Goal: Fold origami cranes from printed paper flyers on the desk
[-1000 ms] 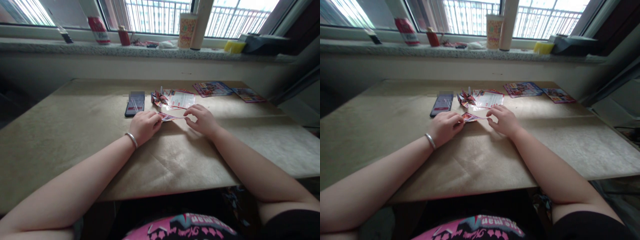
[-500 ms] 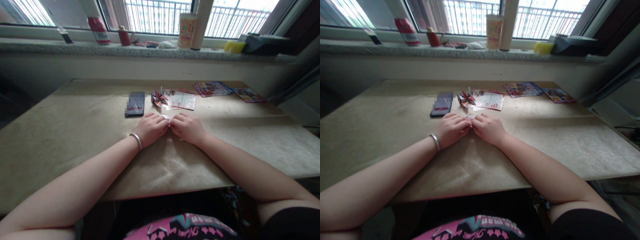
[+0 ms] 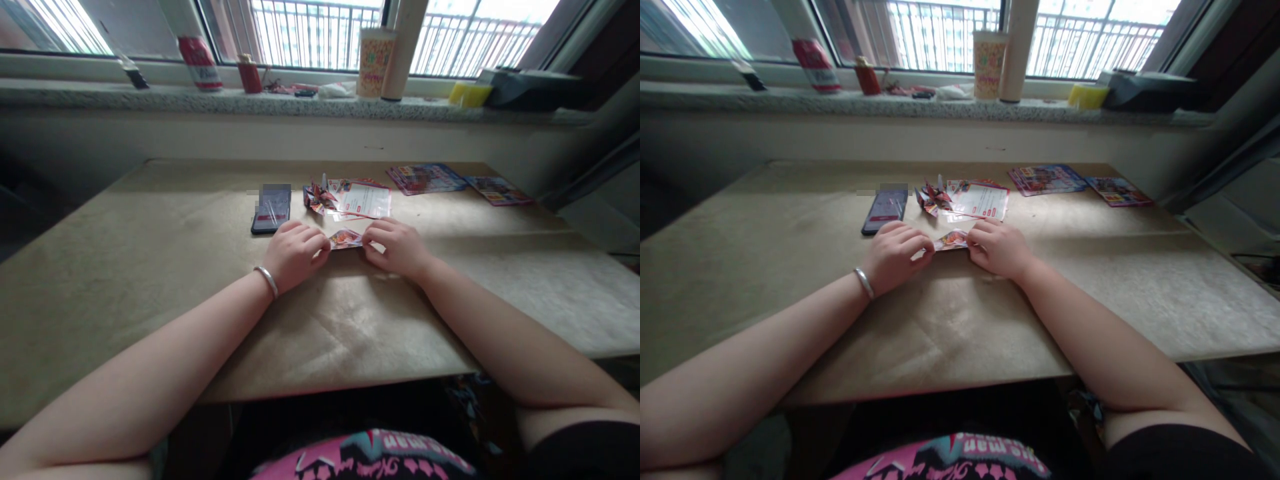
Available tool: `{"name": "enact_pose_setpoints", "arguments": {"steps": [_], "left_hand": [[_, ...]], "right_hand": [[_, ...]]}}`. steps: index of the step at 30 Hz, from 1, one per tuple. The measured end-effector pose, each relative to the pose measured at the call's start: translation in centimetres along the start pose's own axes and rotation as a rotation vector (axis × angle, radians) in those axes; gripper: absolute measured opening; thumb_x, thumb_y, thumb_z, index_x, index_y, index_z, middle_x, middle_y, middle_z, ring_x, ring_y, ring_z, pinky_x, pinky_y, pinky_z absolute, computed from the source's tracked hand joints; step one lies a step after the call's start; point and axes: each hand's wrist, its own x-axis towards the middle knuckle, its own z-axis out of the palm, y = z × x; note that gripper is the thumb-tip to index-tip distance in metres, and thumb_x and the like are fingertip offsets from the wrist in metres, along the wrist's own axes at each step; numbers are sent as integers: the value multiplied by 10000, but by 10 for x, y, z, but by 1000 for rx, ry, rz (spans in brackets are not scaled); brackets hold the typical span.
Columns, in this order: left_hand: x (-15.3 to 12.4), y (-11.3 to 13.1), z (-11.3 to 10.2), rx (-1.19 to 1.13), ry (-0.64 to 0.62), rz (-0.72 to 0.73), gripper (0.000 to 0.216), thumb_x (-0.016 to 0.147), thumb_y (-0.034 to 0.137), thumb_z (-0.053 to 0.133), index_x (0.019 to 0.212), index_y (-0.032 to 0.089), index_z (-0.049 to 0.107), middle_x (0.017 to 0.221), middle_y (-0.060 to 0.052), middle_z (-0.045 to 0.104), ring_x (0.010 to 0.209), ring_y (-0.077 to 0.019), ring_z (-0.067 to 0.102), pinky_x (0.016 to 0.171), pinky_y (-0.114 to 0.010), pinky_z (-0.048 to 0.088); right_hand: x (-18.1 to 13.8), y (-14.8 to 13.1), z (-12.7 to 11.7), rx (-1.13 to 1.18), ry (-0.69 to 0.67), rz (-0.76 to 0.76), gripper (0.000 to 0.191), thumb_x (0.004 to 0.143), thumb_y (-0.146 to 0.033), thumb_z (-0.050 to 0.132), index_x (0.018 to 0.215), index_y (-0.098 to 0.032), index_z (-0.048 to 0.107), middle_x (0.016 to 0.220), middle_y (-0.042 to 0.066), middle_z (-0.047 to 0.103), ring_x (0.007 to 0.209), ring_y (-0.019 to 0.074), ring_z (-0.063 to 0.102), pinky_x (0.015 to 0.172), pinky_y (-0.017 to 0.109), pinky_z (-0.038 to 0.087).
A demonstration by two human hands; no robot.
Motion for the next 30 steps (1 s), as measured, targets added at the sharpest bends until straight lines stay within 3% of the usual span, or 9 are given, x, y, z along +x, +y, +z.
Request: {"name": "enact_pose_setpoints", "arguments": {"steps": [14, 22, 27, 30], "left_hand": [[-6, -19, 0, -62, 15, -79, 161, 889, 256, 534, 792, 197, 648, 856, -17, 716, 790, -164, 628, 822, -326, 429], [-13, -26, 3, -213, 47, -184, 140, 874, 246, 526, 788, 179, 613, 789, -24, 647, 695, -123, 589, 670, -239, 473], [-15, -28, 4, -283, 79, -288, 108, 868, 234, 511, 821, 173, 585, 774, -14, 609, 681, -113, 579, 628, -226, 476], [-15, -27, 6, -304, 27, -258, 146, 903, 272, 496, 883, 171, 599, 811, -23, 624, 693, -115, 590, 629, -229, 484]], "right_hand": [[-6, 24, -5, 161, -13, 93, 69, 758, -162, 552, 771, -214, 596, 802, 33, 640, 752, 173, 578, 698, 284, 449], [-13, 36, -5, 225, -14, 156, 115, 709, -133, 563, 772, -214, 616, 826, 35, 664, 747, 177, 598, 693, 290, 464], [-13, 38, -3, 228, -75, 92, 109, 750, -146, 567, 790, -217, 639, 881, 45, 693, 817, 191, 625, 739, 310, 483], [-10, 32, -2, 238, -119, 28, 113, 814, -174, 559, 826, -220, 661, 925, 55, 706, 858, 192, 629, 761, 324, 485]]}}
